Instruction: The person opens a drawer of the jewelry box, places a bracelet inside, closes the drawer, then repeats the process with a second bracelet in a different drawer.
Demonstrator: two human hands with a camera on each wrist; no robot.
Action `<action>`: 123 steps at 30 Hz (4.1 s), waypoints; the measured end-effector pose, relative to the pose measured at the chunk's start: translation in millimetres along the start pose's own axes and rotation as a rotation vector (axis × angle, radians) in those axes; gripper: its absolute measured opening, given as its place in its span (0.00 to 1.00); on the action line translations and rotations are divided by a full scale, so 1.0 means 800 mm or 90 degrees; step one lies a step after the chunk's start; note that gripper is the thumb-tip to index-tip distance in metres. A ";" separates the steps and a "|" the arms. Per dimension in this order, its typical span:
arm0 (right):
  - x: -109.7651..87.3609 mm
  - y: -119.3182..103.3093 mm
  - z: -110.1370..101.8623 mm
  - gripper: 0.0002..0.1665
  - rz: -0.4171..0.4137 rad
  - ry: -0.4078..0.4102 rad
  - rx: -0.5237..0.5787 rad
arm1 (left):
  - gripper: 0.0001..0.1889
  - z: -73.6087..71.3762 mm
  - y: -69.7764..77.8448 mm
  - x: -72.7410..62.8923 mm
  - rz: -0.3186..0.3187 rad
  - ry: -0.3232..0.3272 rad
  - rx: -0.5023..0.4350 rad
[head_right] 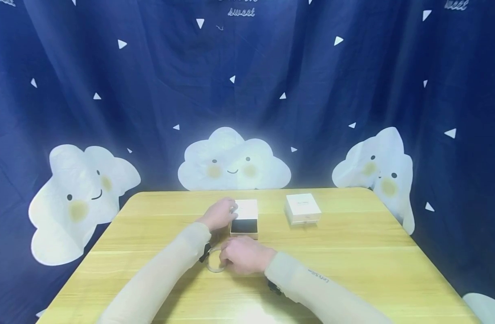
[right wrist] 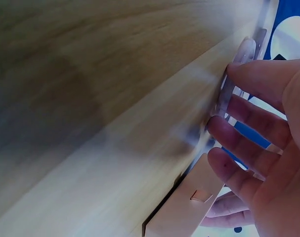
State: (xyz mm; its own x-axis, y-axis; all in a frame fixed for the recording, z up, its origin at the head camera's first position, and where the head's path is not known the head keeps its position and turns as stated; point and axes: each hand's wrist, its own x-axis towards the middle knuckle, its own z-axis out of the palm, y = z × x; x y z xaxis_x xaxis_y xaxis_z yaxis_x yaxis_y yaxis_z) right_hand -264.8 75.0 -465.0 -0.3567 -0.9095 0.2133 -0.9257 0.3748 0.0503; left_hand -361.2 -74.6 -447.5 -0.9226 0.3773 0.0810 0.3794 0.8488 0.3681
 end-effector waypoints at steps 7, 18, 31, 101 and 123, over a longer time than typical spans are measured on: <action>-0.005 -0.002 -0.007 0.08 -0.002 -0.021 -0.002 | 0.13 0.002 -0.002 0.001 0.001 0.007 0.012; -0.013 -0.005 -0.023 0.07 0.022 -0.054 0.064 | 0.15 0.003 -0.002 0.001 -0.003 0.012 0.009; -0.029 -0.002 -0.037 0.07 0.042 -0.058 0.069 | 0.15 0.004 -0.001 0.003 0.001 0.006 0.006; -0.030 0.078 -0.038 0.09 0.248 0.011 0.042 | 0.19 0.010 -0.005 0.006 0.003 0.005 0.019; -0.017 0.089 -0.029 0.11 0.265 -0.011 0.065 | 0.18 0.004 0.003 0.001 0.001 0.000 0.025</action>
State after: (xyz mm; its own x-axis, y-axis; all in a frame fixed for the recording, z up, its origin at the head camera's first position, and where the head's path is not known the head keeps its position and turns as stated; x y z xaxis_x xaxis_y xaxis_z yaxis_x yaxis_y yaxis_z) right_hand -323.0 118.3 -441.4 -0.7040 -0.6874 0.1787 -0.7095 0.6917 -0.1345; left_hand -360.7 -71.4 -449.2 -0.9216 0.3794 0.0814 0.3841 0.8618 0.3312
